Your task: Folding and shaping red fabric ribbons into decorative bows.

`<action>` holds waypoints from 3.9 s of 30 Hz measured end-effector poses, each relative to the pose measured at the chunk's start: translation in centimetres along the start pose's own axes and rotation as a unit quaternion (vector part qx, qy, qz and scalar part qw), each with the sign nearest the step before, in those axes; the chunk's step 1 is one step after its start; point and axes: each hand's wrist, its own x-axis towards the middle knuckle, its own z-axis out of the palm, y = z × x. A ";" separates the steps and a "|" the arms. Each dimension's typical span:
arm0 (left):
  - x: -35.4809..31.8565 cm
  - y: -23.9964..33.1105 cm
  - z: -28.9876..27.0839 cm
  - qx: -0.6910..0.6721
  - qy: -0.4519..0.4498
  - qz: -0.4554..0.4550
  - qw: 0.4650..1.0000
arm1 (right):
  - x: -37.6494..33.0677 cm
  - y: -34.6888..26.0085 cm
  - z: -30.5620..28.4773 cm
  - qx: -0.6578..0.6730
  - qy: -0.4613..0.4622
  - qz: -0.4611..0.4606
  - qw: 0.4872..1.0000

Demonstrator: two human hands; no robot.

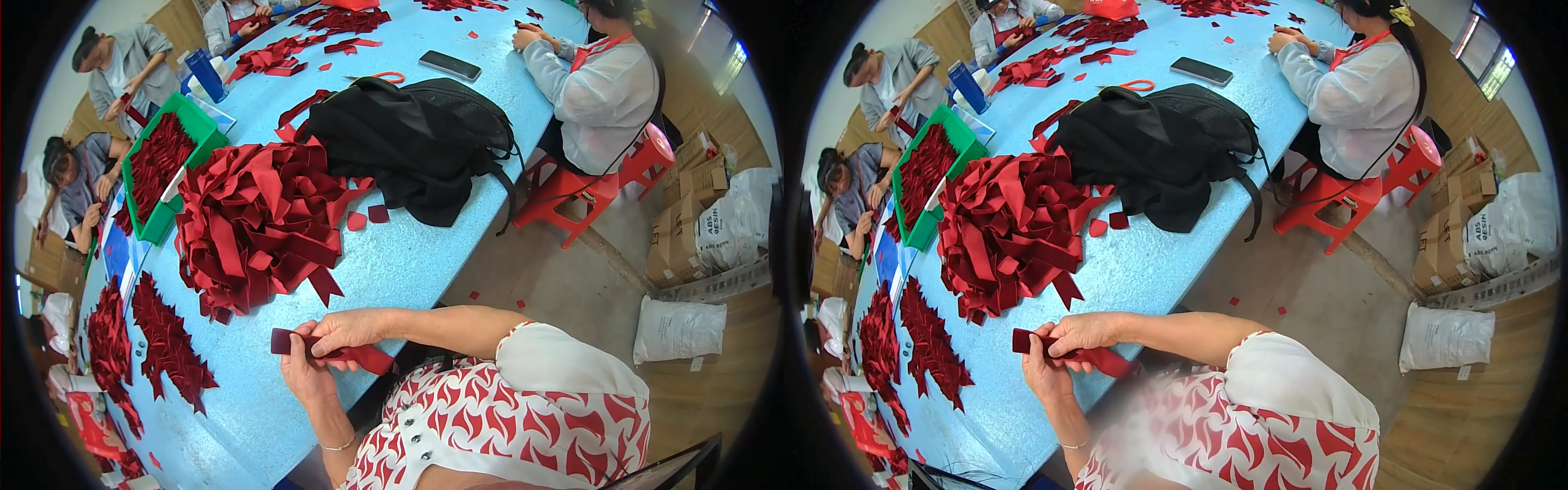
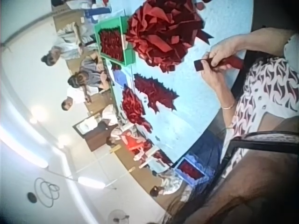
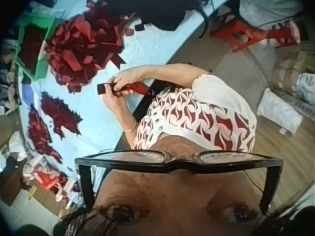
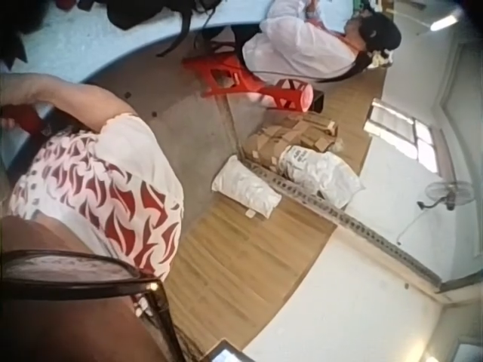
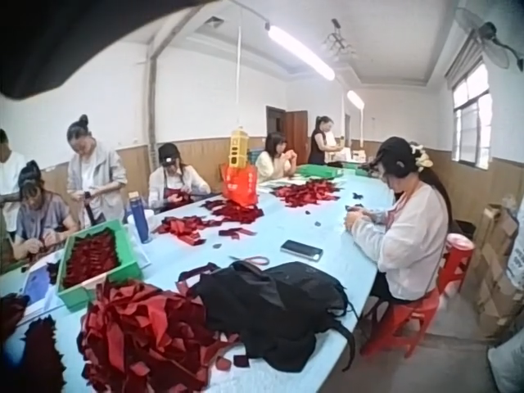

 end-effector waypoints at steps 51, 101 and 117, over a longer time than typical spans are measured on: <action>0.0 1.4 -1.5 -0.079 0.093 -0.003 0.993 | -0.6 -0.5 0.8 -0.024 0.040 -0.066 0.997; 0.3 4.1 -2.5 -0.097 0.027 0.029 0.994 | -0.3 0.9 1.5 -0.112 0.111 -0.010 0.987; -0.3 4.4 -3.2 -0.051 -0.015 0.053 0.997 | 1.4 -2.9 2.4 -0.381 0.163 -0.222 0.883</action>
